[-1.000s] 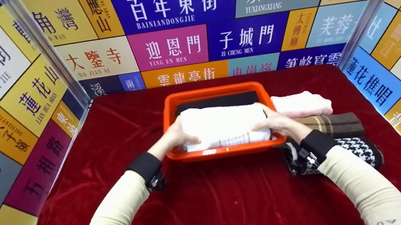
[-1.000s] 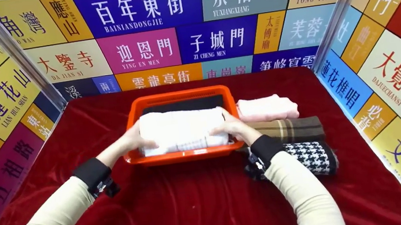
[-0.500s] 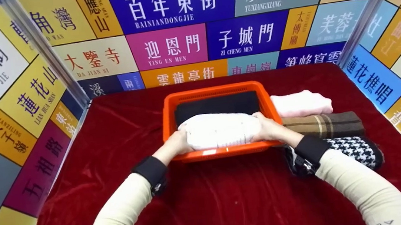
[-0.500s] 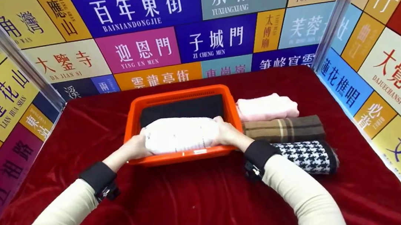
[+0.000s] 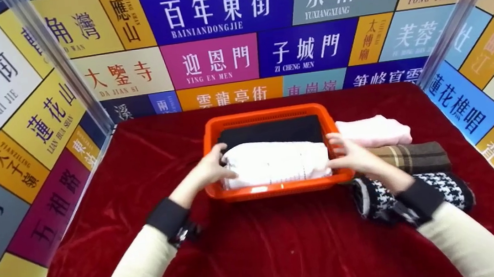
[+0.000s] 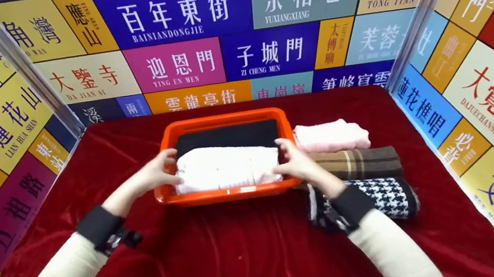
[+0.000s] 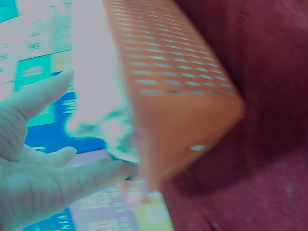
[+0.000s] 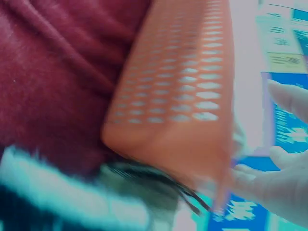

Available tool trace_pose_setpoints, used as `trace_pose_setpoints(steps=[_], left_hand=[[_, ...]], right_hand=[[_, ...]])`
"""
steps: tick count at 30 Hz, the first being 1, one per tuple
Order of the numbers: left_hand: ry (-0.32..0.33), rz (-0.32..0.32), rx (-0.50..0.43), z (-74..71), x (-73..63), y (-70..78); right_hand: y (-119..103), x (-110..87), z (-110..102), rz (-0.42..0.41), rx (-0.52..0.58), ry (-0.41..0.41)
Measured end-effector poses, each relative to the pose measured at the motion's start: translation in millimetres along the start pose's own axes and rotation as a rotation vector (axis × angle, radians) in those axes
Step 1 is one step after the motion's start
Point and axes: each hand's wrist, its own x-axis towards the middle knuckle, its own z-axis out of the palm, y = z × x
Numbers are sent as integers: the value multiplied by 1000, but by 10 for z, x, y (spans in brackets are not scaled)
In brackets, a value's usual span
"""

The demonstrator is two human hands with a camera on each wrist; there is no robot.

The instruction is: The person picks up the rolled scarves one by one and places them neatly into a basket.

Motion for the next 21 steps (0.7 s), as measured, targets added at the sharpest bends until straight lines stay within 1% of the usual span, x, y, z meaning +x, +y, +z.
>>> trace_pose_setpoints(steps=[1,3,5,6,7,8,9,10,11,12,13,14,15,17,18,21], left_hand=[[21,25,-46,-19,-55,39],[75,91,-157,-25,-184,108],[130,192,-254,21,-324,138],[142,242,-297,63,-397,141],[131,287,-338,116,-467,132],[99,325,-373,175,-532,109],[48,350,-398,237,-588,78],[-10,360,-399,299,-639,37],[-74,355,-393,360,-683,-8],[-135,334,-379,416,-719,-59],[-186,314,-357,469,-744,-117],[-220,294,-330,514,-763,-175],[-236,278,-299,550,-775,-232],[-237,240,-250,605,-790,-335],[-229,217,-235,625,-792,-377],[-217,184,-217,668,-787,-462]], right_hand=[[-19,-84,-59,-32,35,27],[-35,-252,-183,-130,76,93],[-20,-415,-310,-253,60,146],[-3,-495,-375,-307,30,167],[28,-570,-444,-349,-21,179],[67,-636,-514,-386,-85,183],[107,-697,-578,-413,-163,184],[154,-754,-641,-426,-270,175],[205,-808,-694,-426,-379,163],[263,-852,-741,-424,-476,138],[324,-893,-781,-416,-573,107],[383,-935,-810,-403,-657,71],[443,-977,-834,-387,-731,38],[573,-1048,-871,-350,-830,-26],[635,-1075,-888,-334,-864,-49],[799,-1143,-951,-281,-937,-94]])
